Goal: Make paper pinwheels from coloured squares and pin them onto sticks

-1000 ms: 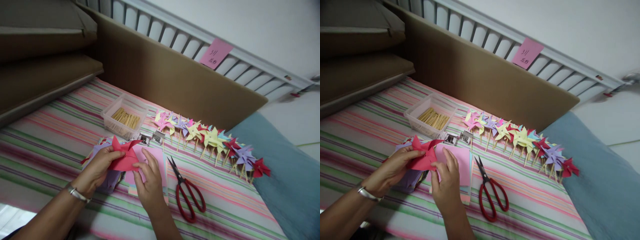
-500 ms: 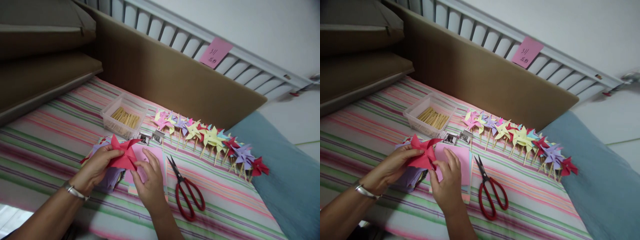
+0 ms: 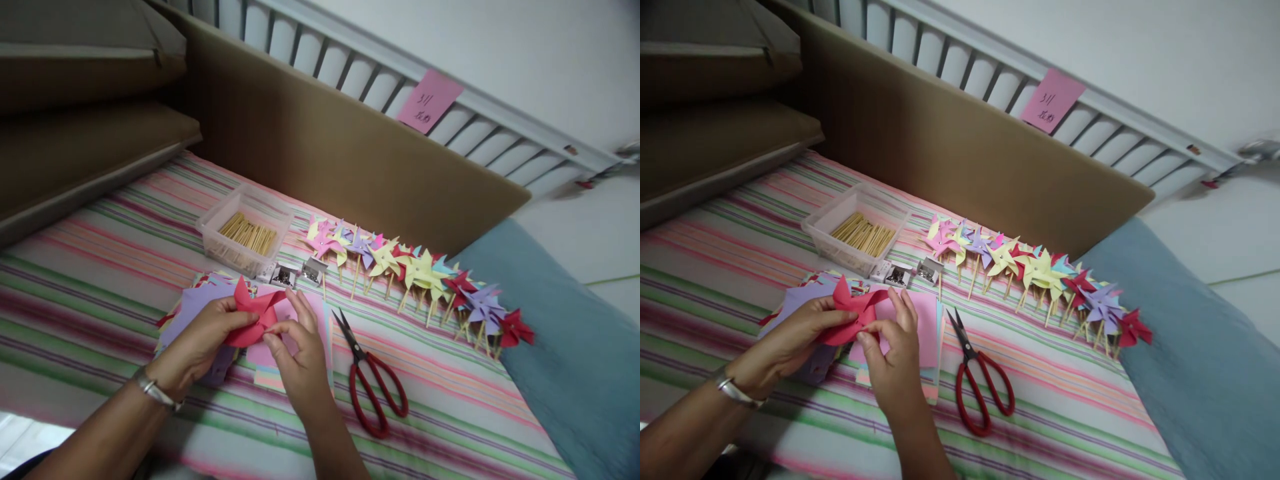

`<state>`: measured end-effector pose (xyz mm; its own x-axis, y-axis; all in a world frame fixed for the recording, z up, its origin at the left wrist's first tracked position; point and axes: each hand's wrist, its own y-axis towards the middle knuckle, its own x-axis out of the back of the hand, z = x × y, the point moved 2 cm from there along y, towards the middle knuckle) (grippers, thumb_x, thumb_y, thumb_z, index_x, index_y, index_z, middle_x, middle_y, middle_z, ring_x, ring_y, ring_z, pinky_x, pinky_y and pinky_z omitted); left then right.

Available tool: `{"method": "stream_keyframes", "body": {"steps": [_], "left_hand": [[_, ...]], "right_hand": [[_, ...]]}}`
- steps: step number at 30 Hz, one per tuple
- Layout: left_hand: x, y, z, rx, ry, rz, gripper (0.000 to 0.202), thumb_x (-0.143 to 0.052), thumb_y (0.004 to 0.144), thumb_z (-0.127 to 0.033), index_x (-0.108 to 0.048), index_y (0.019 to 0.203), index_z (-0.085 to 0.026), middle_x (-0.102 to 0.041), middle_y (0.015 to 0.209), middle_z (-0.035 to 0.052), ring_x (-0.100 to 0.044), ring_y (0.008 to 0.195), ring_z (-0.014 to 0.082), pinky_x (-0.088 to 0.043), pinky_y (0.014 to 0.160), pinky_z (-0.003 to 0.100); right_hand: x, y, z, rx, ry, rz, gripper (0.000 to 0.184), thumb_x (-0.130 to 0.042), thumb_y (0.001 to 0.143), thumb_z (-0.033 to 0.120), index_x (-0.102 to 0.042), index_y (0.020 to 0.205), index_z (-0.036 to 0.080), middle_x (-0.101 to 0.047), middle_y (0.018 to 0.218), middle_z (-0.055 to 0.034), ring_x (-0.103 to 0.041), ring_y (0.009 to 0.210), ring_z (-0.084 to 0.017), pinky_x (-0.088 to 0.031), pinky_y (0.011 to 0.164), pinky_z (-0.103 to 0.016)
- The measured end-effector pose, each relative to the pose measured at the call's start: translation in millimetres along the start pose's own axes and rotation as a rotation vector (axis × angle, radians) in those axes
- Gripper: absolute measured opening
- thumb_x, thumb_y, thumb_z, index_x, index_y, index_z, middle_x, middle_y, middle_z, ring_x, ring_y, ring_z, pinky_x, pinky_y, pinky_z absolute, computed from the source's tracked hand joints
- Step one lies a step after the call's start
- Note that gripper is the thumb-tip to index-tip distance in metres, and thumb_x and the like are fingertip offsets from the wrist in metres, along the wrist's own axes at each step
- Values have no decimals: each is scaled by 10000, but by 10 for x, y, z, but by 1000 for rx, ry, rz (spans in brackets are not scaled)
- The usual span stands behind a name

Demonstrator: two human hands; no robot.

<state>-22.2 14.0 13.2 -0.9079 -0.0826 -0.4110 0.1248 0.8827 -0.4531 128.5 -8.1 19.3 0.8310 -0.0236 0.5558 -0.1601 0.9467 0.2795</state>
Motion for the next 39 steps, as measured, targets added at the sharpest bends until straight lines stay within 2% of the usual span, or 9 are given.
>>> {"method": "stream_keyframes", "body": {"steps": [4, 8, 12, 22, 28, 31, 39], "left_hand": [[-70, -10, 64, 3, 20, 9, 140, -785, 542, -206, -718, 639, -130, -675, 561, 27, -558, 487, 120, -400, 498, 212], [-108, 11, 116, -20, 39, 69, 167, -772, 555, -211, -742, 703, -141, -722, 660, 48, -611, 581, 151, -442, 589, 237], [-121, 18, 117, -26, 42, 80, 203, -772, 548, -204, -750, 737, -134, -740, 728, 65, -631, 642, 170, -462, 654, 256], [-114, 16, 122, -15, 37, 100, 109, -746, 586, -167, -744, 695, -155, -730, 671, 22, -600, 575, 115, -433, 580, 194], [-106, 20, 137, 0, 24, 128, 136, -756, 591, -183, -741, 720, -141, -727, 677, 34, -599, 601, 123, -441, 603, 201], [-91, 11, 141, 5, 42, 126, 140, -758, 602, -200, -737, 725, -136, -710, 647, 25, -572, 568, 107, -418, 561, 187], [-134, -34, 77, 18, 113, 141, 113, -768, 610, -201, -743, 703, -141, -714, 662, 35, -575, 602, 127, -424, 575, 200]], "right_hand": [[6, 5, -15, -30, -57, -47, 65, -618, 791, 210, -634, 728, 216, -411, 1419, -83, -245, 1361, -279, -215, 1069, -549], [17, 11, -28, -19, -95, -76, 77, -625, 777, 190, -627, 706, 221, -435, 1399, -85, -254, 1354, -284, -218, 1061, -557], [27, 10, -28, 5, -143, -56, 86, -578, 811, 194, -624, 740, 211, -434, 1395, -101, -261, 1348, -283, -228, 1061, -543], [8, 27, -14, -2, -204, -58, 82, -577, 797, 173, -616, 730, 200, -445, 1382, -117, -273, 1339, -292, -246, 1054, -533], [-4, 27, -25, -25, -229, -76, 86, -573, 791, 170, -613, 719, 196, -451, 1374, -127, -267, 1344, -285, -255, 1054, -518], [-2, 26, -12, -47, -232, -73, 88, -569, 785, 162, -612, 716, 195, -446, 1378, -125, -264, 1346, -283, -254, 1058, -509], [8, 11, 16, -97, -163, -125, 87, -599, 742, 128, -587, 701, 203, -468, 1362, -106, -283, 1335, -266, -260, 1064, -464]]}}
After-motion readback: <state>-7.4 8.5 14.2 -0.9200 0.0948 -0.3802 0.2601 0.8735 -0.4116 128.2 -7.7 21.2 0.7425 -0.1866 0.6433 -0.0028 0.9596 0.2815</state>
